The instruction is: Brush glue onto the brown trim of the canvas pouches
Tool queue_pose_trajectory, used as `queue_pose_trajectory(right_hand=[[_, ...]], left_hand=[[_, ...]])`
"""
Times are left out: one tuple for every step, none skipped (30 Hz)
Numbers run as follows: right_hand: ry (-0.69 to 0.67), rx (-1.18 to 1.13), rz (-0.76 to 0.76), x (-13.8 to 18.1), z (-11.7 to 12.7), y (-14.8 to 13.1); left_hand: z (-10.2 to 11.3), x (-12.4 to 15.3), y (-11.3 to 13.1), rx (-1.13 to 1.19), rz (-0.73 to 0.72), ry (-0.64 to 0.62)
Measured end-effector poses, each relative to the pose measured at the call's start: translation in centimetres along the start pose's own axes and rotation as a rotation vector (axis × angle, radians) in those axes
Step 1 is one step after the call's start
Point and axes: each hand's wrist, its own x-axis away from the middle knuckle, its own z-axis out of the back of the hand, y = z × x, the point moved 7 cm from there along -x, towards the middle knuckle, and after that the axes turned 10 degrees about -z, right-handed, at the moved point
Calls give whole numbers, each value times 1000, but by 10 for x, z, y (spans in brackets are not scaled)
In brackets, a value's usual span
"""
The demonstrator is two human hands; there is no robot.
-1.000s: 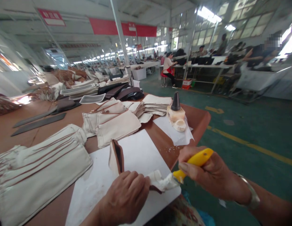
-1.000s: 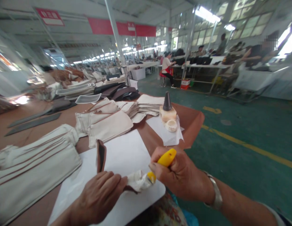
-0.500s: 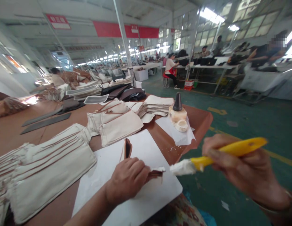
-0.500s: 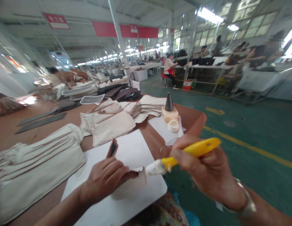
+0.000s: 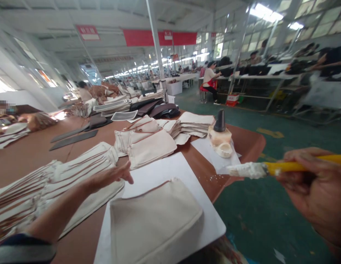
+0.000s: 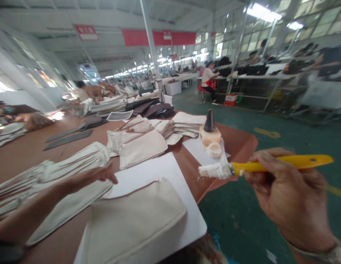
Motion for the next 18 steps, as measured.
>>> queue_pose_trajectory(right_hand=[[-23,-93,-94,4,-13,9],[-50,-166,-179,7,-26,20],[-85,-195,-241,11,-41,33],[-117,-174,-262,13,-56,45],[-142,-116,-258,14,-69,58],[-187,-27,-243,14,-85,71],[-231,81,-200,14,-100,83],[-259,181,-151,13,-114,94],[-288,237,-115,12,-129,104],[-311,279,-80,11,-143,112],[-334,308,-52,10,-157,119],[-360,329,-27,10,-171,125],[-386,354,-1,10,-184,131],[-411,379,26,11,-197,136],[-434,401,53,12,-209,141],[-454,421,79,14,-219,146],[-472,440,104,15,-228,152],[-489,458,129,17,-235,157]], left_hand=[[-3,-2,-20,-109,73,39],[-12,-7,-31,-191,111,67],[-26,-14,-36,-240,123,86],[-44,-23,-35,-257,118,99],[-63,-34,-31,-260,111,109],[-84,-44,-25,-267,113,112],[-103,-54,-17,-278,122,116],[-119,-64,-10,-290,137,121],[-132,-71,-3,-303,157,128],[-142,-77,1,-315,179,138],[-148,-81,4,-324,203,147],[-151,-85,5,-329,226,153],[-153,-87,5,-329,246,153],[-153,-88,3,-324,263,149],[-152,-89,0,-318,277,143],[-151,-91,-3,-310,286,134],[-150,-92,-6,-302,290,124],[-149,-93,-8,-295,290,112]])
